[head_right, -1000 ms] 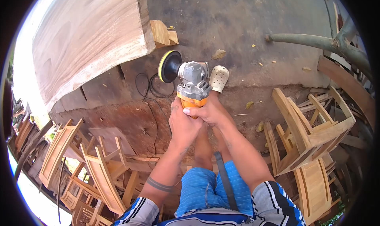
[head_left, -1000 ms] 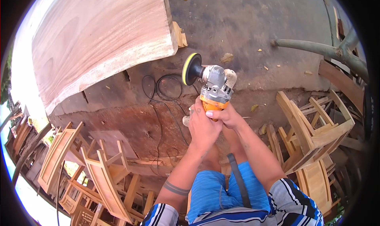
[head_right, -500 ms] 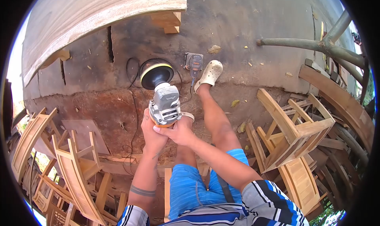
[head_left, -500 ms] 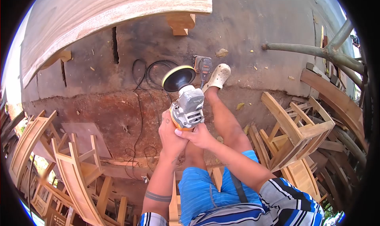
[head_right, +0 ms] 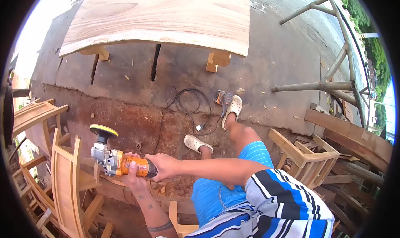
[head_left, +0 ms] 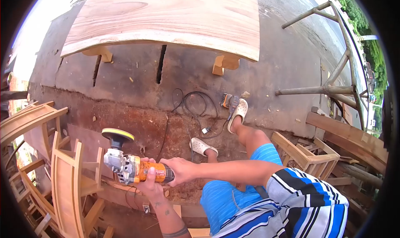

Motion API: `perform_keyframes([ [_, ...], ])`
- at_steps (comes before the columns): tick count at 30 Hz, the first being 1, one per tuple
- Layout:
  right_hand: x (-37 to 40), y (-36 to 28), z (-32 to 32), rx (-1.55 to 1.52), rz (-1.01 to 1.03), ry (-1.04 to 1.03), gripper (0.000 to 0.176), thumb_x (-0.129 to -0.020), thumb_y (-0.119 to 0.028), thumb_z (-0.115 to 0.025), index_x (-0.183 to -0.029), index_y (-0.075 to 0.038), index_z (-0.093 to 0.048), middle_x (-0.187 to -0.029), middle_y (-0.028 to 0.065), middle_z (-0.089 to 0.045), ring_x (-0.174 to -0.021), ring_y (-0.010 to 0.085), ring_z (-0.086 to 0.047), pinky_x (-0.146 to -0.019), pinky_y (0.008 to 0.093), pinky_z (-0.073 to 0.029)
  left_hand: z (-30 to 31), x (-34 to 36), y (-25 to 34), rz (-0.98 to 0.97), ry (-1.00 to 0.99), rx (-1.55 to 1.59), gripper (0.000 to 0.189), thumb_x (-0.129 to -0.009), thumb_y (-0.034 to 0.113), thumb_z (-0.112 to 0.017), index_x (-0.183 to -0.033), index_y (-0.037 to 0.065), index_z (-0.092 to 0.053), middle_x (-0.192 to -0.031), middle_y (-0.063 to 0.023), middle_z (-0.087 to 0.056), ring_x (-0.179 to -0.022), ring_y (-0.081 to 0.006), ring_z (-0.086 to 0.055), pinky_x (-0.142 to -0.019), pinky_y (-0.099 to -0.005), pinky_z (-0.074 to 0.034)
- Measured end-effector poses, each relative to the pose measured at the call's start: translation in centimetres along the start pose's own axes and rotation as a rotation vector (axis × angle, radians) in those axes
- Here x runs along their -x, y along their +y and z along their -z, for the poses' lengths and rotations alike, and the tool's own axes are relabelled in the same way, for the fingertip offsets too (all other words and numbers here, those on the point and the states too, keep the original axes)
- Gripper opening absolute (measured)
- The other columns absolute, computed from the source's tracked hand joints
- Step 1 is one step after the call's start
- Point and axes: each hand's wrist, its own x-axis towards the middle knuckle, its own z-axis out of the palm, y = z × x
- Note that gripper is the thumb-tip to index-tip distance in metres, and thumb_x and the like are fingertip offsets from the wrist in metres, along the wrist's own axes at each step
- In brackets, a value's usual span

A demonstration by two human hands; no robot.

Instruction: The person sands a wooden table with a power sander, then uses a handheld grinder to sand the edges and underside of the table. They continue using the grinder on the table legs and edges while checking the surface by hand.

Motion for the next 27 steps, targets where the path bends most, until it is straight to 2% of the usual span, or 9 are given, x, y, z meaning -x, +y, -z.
perform_keyframes([
  [1,-0.8,-1.1,-1.1,0.057,0.01,0.038,0.052,-0.067,-0.02,-0.076,-0.11,-0.004,-0.051,-0.089,0.0195,-0.066,-0.087,0.0415,-0.065,-0.076,0.0476,-0.054,0.5,-0.2,1.1,-0.036,0.109,0.043,0.04,-0.083,0.011,-0.072,-0.117,-0.001,-0.055,-0.105,-0.0111,-0.061,-0.095,-0.0218,-0.063,-0.088,-0.0384,-0.056],
  [4,-3.3,-4.8,-3.8,0.194,0.075,0.097,0.052,-0.069,-0.02,-0.076,-0.112,-0.005,-0.051,-0.095,0.0198,-0.066,-0.092,0.0396,-0.066,-0.078,0.0484,-0.054,4.1,-1.2,3.1,-0.06,0.324,0.18,0.048,-0.081,0.007,-0.07,-0.124,0.001,-0.051,-0.103,-0.0118,-0.061,-0.091,-0.0223,-0.063,-0.081,-0.0368,-0.057],
  [9,-7.2,-8.0,-2.1,0.153,0.182,-0.246,0.083,-0.075,-0.042,-0.083,-0.136,-0.002,-0.042,-0.124,0.0208,-0.058,-0.119,0.038,-0.056,-0.101,0.0468,-0.045,8.4,-2.8,7.2,-0.214,0.517,0.245,0.044,-0.081,0.009,-0.07,-0.121,0.002,-0.052,-0.097,-0.0104,-0.062,-0.086,-0.0209,-0.063,-0.078,-0.0366,-0.056],
  [11,-8.8,-8.3,1.4,0.259,0.268,-0.135,0.073,-0.081,-0.037,-0.079,-0.135,-0.002,-0.045,-0.127,0.0213,-0.056,-0.122,0.0361,-0.055,-0.102,0.0444,-0.045,9.8,-3.7,10.0,-0.265,0.628,0.177,0.042,-0.082,0.012,-0.07,-0.119,0.001,-0.053,-0.097,-0.0102,-0.062,-0.085,-0.0208,-0.062,-0.077,-0.0366,-0.056],
  [18,-11.8,-5.4,17.2,0.437,0.041,0.46,0.045,-0.084,-0.015,-0.073,-0.124,-0.004,-0.056,-0.117,0.0128,-0.065,-0.111,0.0254,-0.063,-0.097,0.0422,-0.048,15.0,-11.2,15.6,-0.486,0.701,0.363,0.032,-0.089,0.029,-0.068,-0.106,0.003,-0.06,-0.095,-0.0104,-0.064,-0.091,-0.0219,-0.063,-0.082,-0.0392,-0.055],
  [19,-12.2,-5.7,18.8,0.472,0.009,0.487,0.04,-0.087,-0.014,-0.07,-0.124,-0.004,-0.056,-0.118,0.011,-0.066,-0.115,0.0232,-0.062,-0.099,0.0407,-0.047,15.1,-12.6,16.5,-0.509,0.655,0.43,0.033,-0.089,0.023,-0.068,-0.111,0.001,-0.056,-0.095,-0.0092,-0.062,-0.088,-0.0206,-0.062,-0.082,-0.0372,-0.054],
  [23,-16.9,-6.2,22.0,0.481,0.012,0.586,0.034,-0.086,-0.011,-0.068,-0.119,-0.003,-0.061,-0.115,0.0116,-0.067,-0.113,0.0245,-0.062,-0.097,0.0402,-0.047,14.6,-19.8,18.6,-0.493,0.668,0.508,0.04,-0.089,0.03,-0.067,-0.114,0.001,-0.055,-0.099,-0.0095,-0.063,-0.088,-0.0204,-0.063,-0.084,-0.0377,-0.053],
  [26,-24.2,-8.7,22.5,0.52,0.049,0.612,0.03,-0.084,-0.008,-0.068,-0.113,-0.002,-0.063,-0.112,0.0146,-0.066,-0.11,0.0294,-0.063,-0.097,0.0391,-0.047,13.3,-28.0,19.4,-0.354,0.695,0.527,0.039,-0.088,0.031,-0.067,-0.112,0.002,-0.056,-0.099,-0.0091,-0.063,-0.088,-0.0206,-0.063,-0.083,-0.0379,-0.054],
  [27,-27.4,-9.7,22.6,0.537,0.067,0.606,0.03,-0.084,-0.007,-0.068,-0.113,-0.002,-0.063,-0.112,0.0149,-0.066,-0.11,0.03,-0.063,-0.097,0.0393,-0.047,14.3,-31.3,18.5,-0.304,0.585,0.545,0.037,-0.088,0.031,-0.067,-0.11,0.003,-0.057,-0.098,-0.009,-0.064,-0.088,-0.0213,-0.064,-0.083,-0.0387,-0.055],
])
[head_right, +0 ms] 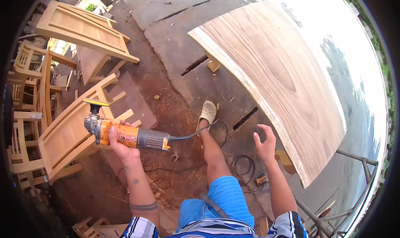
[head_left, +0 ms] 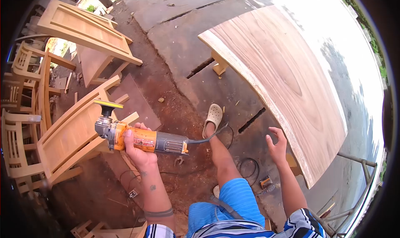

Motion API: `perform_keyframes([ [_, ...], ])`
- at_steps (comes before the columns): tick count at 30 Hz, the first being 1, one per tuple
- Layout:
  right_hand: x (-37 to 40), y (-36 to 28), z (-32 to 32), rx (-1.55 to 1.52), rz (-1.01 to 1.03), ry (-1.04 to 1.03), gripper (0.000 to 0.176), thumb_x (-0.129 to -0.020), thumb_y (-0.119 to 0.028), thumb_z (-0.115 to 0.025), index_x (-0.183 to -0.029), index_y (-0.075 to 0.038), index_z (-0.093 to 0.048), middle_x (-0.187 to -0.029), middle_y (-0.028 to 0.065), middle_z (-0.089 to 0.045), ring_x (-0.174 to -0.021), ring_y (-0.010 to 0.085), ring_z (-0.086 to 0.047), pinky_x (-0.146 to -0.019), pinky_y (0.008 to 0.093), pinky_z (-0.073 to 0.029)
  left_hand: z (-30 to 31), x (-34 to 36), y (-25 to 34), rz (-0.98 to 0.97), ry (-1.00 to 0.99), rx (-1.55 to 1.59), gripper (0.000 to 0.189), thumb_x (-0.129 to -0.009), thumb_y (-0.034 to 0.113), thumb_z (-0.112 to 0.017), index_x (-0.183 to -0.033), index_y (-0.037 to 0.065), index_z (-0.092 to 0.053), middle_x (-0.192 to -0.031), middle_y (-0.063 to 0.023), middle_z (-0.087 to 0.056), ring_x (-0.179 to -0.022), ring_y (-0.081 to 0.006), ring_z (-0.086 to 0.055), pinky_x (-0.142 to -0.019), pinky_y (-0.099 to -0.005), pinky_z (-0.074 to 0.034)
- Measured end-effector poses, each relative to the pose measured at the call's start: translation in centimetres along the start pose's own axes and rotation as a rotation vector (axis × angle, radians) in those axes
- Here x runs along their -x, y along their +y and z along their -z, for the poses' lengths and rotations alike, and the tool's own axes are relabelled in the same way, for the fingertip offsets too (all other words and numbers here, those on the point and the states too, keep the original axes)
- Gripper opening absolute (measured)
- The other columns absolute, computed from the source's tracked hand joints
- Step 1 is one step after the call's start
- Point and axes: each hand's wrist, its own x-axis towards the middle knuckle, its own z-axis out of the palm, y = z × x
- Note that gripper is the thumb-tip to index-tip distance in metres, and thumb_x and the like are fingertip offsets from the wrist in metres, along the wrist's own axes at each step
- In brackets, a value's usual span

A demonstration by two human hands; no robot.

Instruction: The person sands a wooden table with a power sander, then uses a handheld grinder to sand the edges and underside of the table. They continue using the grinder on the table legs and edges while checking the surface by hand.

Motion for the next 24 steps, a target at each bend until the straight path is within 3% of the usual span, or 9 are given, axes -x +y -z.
perform_keyframes([
  [3,-10.8,-3.7,-4.9,0.031,0.073,-0.023,0.031,-0.082,-0.001,-0.068,-0.112,-0.002,-0.064,-0.114,0.0164,-0.065,-0.111,0.032,-0.062,-0.098,0.0396,-0.047,-2.4,-8.4,-6.0,0.264,0.02,0.023,0.034,-0.089,0.03,-0.067,-0.109,0.006,-0.057,-0.099,-0.0096,-0.064,-0.09,-0.0229,-0.064,-0.081,-0.0409,-0.055],
  [6,-22.4,-7.9,-10.6,0.082,0.188,-0.133,0.038,-0.084,-0.007,-0.069,-0.12,-0.004,-0.06,-0.131,0.0155,-0.058,-0.123,0.0349,-0.054,-0.104,0.0436,-0.043,-5.3,-14.3,-10.9,0.481,0.092,-0.017,0.03,-0.087,0.029,-0.069,-0.103,0.006,-0.058,-0.092,-0.0093,-0.065,-0.085,-0.024,-0.065,-0.08,-0.0417,-0.056],
  [8,-29.8,-10.3,-14.6,0.196,0.298,-0.244,0.05,-0.085,-0.014,-0.069,-0.133,-0.009,-0.053,-0.144,0.0136,-0.046,-0.134,0.0346,-0.043,-0.11,0.0462,-0.037,-6.3,-17.3,-13.3,0.562,0.12,-0.064,0.032,-0.086,0.029,-0.07,-0.104,0.005,-0.058,-0.091,-0.0092,-0.065,-0.084,-0.0233,-0.066,-0.078,-0.0414,-0.057],
  [10,-36.3,-11.7,-18.7,0.319,0.484,-0.257,0.048,-0.091,-0.026,-0.064,-0.135,-0.011,-0.053,-0.15,0.0109,-0.042,-0.141,0.0321,-0.036,-0.116,0.048,-0.029,-7.2,-19.5,-14.3,0.615,0.116,-0.134,0.033,-0.086,0.029,-0.07,-0.105,0.005,-0.057,-0.091,-0.0091,-0.065,-0.084,-0.0227,-0.066,-0.078,-0.0408,-0.057],
  [13,-44.1,-12.1,-23.1,0.556,0.591,-0.234,0.047,-0.096,-0.039,-0.054,-0.137,-0.014,-0.054,-0.151,0.0075,-0.043,-0.145,0.0279,-0.032,-0.12,0.0497,-0.02,-8.3,-22.2,-14.8,0.703,0.07,-0.188,0.033,-0.086,0.025,-0.069,-0.107,0.003,-0.056,-0.09,-0.0107,-0.065,-0.081,-0.0222,-0.067,-0.072,-0.0385,-0.058],
  [16,-47.6,-12.3,-24.7,0.642,0.543,-0.174,0.042,-0.099,-0.037,-0.049,-0.131,-0.013,-0.058,-0.146,0.0065,-0.049,-0.144,0.0251,-0.033,-0.12,0.051,-0.017,-9.6,-24.6,-14.6,0.777,-0.071,-0.267,0.032,-0.084,0.02,-0.07,-0.107,0.002,-0.057,-0.086,-0.0121,-0.066,-0.073,-0.0222,-0.068,-0.065,-0.037,-0.059],
  [24,-47.5,-12.1,-24.9,0.521,0.408,0.004,0.029,-0.097,-0.022,-0.047,-0.116,-0.008,-0.063,-0.135,0.0086,-0.056,-0.137,0.0304,-0.042,-0.119,0.05,-0.02,-11.5,-28.7,-18.1,0.915,-0.293,-0.39,0.036,-0.076,0.008,-0.074,-0.108,-0.001,-0.06,-0.083,-0.0104,-0.067,-0.07,-0.019,-0.068,-0.065,-0.0332,-0.057],
])
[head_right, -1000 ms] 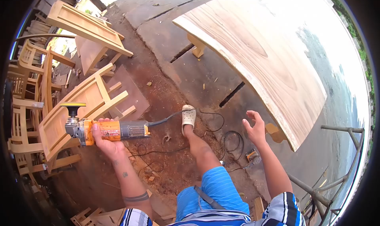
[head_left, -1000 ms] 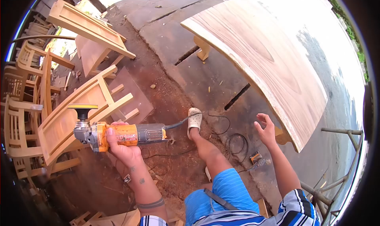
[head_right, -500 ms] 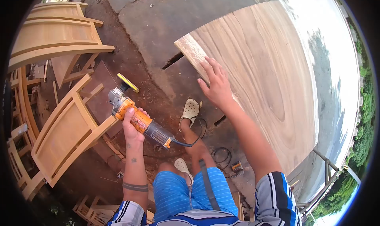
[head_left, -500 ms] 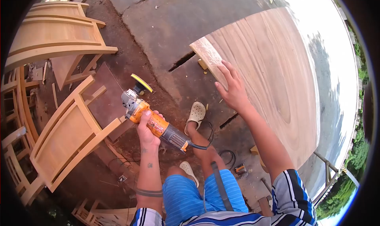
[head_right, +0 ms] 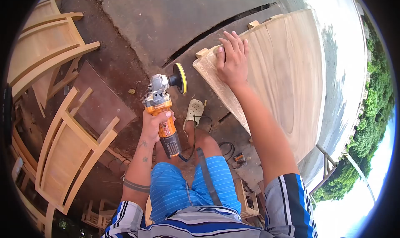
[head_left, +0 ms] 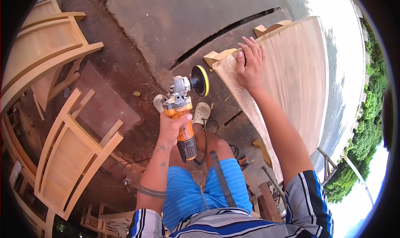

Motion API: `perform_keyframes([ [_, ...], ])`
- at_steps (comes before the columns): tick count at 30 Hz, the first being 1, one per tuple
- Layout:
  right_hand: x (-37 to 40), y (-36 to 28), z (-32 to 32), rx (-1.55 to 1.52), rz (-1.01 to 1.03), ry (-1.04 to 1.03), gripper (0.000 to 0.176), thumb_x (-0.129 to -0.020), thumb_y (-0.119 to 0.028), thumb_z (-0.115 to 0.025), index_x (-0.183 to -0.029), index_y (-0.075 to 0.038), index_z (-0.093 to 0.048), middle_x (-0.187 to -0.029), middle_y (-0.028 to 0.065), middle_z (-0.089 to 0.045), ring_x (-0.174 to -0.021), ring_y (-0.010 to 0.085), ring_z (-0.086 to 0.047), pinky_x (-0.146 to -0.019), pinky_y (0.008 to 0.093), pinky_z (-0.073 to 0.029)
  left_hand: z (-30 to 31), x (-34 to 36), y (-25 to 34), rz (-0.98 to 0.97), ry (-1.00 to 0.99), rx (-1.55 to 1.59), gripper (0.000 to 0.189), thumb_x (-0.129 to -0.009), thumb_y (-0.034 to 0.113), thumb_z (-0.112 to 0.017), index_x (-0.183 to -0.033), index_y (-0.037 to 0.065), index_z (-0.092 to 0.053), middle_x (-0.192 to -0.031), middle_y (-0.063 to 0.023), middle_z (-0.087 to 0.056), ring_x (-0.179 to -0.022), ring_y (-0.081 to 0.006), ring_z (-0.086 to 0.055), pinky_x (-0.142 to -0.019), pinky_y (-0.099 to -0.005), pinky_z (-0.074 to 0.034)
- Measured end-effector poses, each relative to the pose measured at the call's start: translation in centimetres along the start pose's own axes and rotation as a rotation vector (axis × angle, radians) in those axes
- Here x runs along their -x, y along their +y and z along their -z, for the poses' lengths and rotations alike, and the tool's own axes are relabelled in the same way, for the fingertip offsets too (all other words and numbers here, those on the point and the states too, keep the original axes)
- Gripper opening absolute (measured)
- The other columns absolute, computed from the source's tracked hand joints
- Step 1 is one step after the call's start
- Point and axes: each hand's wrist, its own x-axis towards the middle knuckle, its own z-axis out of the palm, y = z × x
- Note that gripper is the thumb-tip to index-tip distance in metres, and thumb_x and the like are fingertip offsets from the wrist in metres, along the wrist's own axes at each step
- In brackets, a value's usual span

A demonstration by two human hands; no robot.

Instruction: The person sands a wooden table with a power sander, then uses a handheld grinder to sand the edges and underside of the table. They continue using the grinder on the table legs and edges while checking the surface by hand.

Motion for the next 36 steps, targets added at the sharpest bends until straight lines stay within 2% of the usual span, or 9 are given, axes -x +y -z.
perform_keyframes([
  [5,-0.3,-0.2,0.2,0.025,-0.003,-0.059,0.027,-0.096,-0.02,-0.047,-0.115,-0.008,-0.063,-0.131,0.0085,-0.059,-0.135,0.0308,-0.044,-0.117,0.0507,-0.022,-0.1,-2.5,2.0,-0.029,-0.07,-0.156,0.033,-0.074,0.005,-0.076,-0.104,0.0,-0.063,-0.086,-0.007,-0.067,-0.072,-0.0151,-0.066,-0.067,-0.0312,-0.056],
  [9,-0.3,-0.3,0.4,0.032,-0.003,-0.058,0.026,-0.095,-0.019,-0.047,-0.114,-0.008,-0.063,-0.128,0.0085,-0.061,-0.133,0.0312,-0.046,-0.117,0.0508,-0.022,-0.2,-3.0,2.3,-0.104,-0.089,-0.273,0.034,-0.075,0.003,-0.077,-0.107,0.0,-0.065,-0.095,-0.0065,-0.069,-0.084,-0.0138,-0.066,-0.077,-0.0304,-0.054],
  [15,-0.3,-0.2,0.4,0.039,0.003,-0.067,0.026,-0.095,-0.018,-0.048,-0.113,-0.008,-0.063,-0.127,0.0084,-0.061,-0.132,0.0314,-0.047,-0.117,0.0509,-0.022,-0.3,-3.0,3.1,-0.134,-0.019,-0.426,0.037,-0.075,0.003,-0.078,-0.109,0.0,-0.065,-0.102,-0.0071,-0.07,-0.09,-0.0134,-0.066,-0.082,-0.031,-0.053],
  [18,-0.5,-0.1,0.4,0.033,0.001,-0.066,0.026,-0.094,-0.018,-0.048,-0.113,-0.008,-0.062,-0.127,0.0084,-0.061,-0.132,0.0313,-0.047,-0.117,0.0509,-0.022,-0.2,-3.1,3.4,-0.078,0.03,-0.339,0.038,-0.074,0.002,-0.078,-0.109,0.0,-0.065,-0.103,-0.0071,-0.07,-0.09,-0.0133,-0.066,-0.083,-0.0315,-0.053],
  [30,-0.4,-0.3,0.6,0.038,-0.008,-0.066,0.026,-0.094,-0.019,-0.049,-0.114,-0.008,-0.062,-0.125,0.0079,-0.061,-0.131,0.0304,-0.048,-0.117,0.0502,-0.023,0.0,-3.5,7.5,-0.082,-0.079,-0.66,0.038,-0.071,0.001,-0.079,-0.107,0.0,-0.066,-0.101,-0.0051,-0.071,-0.09,-0.0123,-0.066,-0.083,-0.0304,-0.053],
  [33,-0.4,-0.3,0.6,0.037,-0.01,-0.068,0.026,-0.094,-0.019,-0.049,-0.114,-0.008,-0.062,-0.125,0.0078,-0.061,-0.131,0.0302,-0.048,-0.117,0.0498,-0.022,0.7,-4.6,7.7,-0.1,-0.045,-0.687,0.034,-0.069,0.011,-0.081,-0.099,0.0,-0.07,-0.094,-0.0108,-0.074,-0.084,-0.0166,-0.071,-0.078,-0.0325,-0.055],
  [36,-0.4,-0.4,0.7,0.038,-0.015,-0.07,0.026,-0.093,-0.019,-0.049,-0.113,-0.008,-0.062,-0.125,0.0077,-0.061,-0.132,0.0299,-0.047,-0.117,0.0494,-0.022,0.9,-4.9,8.2,-0.074,-0.028,-0.591,0.037,-0.068,0.011,-0.081,-0.101,0.0,-0.069,-0.093,-0.0104,-0.074,-0.085,-0.017,-0.071,-0.079,-0.0333,-0.055],
])
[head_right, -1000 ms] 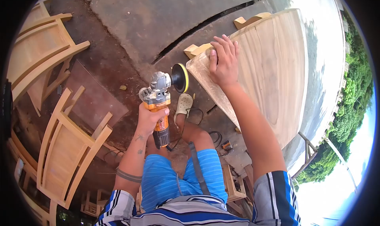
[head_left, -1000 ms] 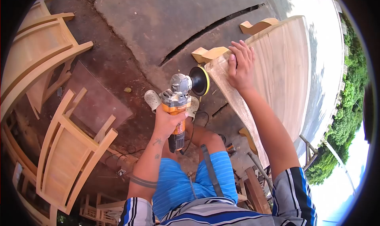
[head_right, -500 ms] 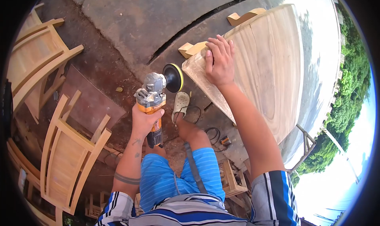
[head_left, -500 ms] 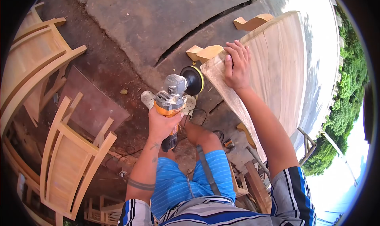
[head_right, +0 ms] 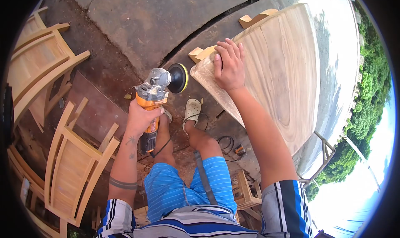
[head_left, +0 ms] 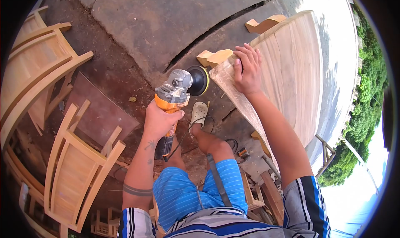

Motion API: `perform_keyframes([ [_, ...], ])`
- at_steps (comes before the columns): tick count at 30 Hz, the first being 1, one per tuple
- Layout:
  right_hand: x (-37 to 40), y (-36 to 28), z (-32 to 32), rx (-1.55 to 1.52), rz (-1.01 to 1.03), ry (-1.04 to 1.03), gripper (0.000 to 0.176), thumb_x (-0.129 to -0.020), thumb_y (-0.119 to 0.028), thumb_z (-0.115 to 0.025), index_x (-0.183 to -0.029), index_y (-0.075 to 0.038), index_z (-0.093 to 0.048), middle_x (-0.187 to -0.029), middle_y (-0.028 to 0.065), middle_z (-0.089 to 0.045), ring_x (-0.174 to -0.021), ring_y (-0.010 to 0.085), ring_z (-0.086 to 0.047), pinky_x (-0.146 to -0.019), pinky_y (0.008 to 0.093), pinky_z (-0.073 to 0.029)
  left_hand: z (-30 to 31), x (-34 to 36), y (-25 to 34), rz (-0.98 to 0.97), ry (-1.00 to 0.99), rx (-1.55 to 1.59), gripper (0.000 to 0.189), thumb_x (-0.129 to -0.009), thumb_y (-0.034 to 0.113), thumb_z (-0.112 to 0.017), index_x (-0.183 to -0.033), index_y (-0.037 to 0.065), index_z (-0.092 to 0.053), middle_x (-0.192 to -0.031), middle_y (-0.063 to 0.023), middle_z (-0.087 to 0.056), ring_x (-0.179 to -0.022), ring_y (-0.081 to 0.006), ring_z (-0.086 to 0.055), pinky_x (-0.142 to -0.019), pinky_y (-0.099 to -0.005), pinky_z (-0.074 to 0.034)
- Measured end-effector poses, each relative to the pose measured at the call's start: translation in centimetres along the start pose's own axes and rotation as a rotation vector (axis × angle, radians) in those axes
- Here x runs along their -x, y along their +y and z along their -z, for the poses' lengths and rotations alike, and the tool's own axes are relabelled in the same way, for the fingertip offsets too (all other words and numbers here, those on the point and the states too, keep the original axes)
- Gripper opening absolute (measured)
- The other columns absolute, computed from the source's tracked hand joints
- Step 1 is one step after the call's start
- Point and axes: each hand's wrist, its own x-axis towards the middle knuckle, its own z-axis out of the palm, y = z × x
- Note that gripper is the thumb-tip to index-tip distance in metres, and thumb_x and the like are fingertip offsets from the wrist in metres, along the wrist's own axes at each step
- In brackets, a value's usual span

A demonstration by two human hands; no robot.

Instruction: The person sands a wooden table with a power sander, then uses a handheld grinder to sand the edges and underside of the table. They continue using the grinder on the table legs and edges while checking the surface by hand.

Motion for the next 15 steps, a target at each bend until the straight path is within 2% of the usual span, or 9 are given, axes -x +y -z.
perform_keyframes([
  [4,0.0,0.1,-0.1,-0.018,0.002,0.015,0.026,-0.093,-0.019,-0.049,-0.113,-0.008,-0.062,-0.125,0.0075,-0.061,-0.132,0.0297,-0.047,-0.117,0.0493,-0.022,-0.6,1.2,0.5,-0.042,0.013,-0.055,0.04,-0.071,0.001,-0.078,-0.109,-0.001,-0.064,-0.103,-0.0064,-0.07,-0.091,-0.0132,-0.066,-0.083,-0.0298,-0.053],
  [12,-0.1,-0.1,0.1,-0.001,-0.003,-0.001,0.026,-0.094,-0.019,-0.048,-0.112,-0.008,-0.062,-0.124,0.0076,-0.062,-0.131,0.03,-0.048,-0.117,0.0495,-0.022,-5.0,2.6,-1.3,-0.141,0.183,0.018,0.047,-0.069,0.007,-0.082,-0.111,-0.002,-0.063,-0.103,-0.0087,-0.072,-0.094,-0.0151,-0.068,-0.085,-0.0316,-0.053],
  [15,0.0,-0.1,0.0,0.002,0.006,-0.002,0.026,-0.094,-0.02,-0.048,-0.112,-0.008,-0.062,-0.123,0.0077,-0.062,-0.131,0.0303,-0.048,-0.117,0.0499,-0.022,-5.7,2.6,-2.5,-0.099,0.239,-0.022,0.047,-0.069,0.007,-0.083,-0.111,-0.002,-0.063,-0.103,-0.0093,-0.072,-0.094,-0.0153,-0.069,-0.085,-0.0315,-0.053],
])
